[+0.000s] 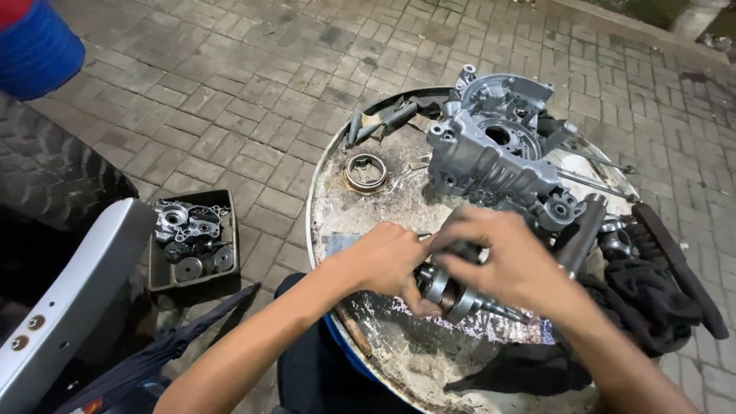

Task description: The person cleans a cylindrical metal engine part by hand using a small abrasive pad. They rotate the part to scrub different sections, then wipe it with a cloth. The person also handles a small metal pin and a piece of sandpaper on the work surface.

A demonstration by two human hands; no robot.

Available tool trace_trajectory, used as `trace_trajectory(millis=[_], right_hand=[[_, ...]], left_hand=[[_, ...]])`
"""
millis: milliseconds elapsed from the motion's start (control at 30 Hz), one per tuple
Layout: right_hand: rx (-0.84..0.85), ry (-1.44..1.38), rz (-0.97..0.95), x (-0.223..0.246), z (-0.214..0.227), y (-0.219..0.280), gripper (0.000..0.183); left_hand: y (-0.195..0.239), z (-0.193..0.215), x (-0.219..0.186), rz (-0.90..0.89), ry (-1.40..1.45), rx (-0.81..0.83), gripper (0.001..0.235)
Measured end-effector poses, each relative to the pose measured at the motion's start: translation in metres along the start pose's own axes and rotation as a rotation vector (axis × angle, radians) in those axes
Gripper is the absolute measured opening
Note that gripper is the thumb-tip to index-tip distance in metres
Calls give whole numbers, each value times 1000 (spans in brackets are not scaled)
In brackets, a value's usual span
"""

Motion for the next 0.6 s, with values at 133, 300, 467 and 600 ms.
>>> trace_trajectory(millis=[133, 300, 467, 600], right_hand=[[22, 125, 377, -13, -15, 9, 18], [-137, 102, 526, -29, -3, 2, 19], [-171, 60, 534, -53, -7, 8, 23], [-116, 117, 792, -62, -13, 20, 38]], left_hand=[[4, 4, 0, 1, 83, -101, 86], [4, 11, -2, 18, 13, -35, 121], [4, 7, -2, 7, 28, 9, 109], [8, 18, -5, 6, 106, 33, 119]])
Point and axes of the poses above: each hand's wrist, its own y-axis away from the middle knuckle, its own z-axis out of the back of the hand, x = y × z, the point moved 2 cm from there along -y, towards the middle knuckle, and after that the axes turned 10 degrees about -y, right-handed, at the moved point
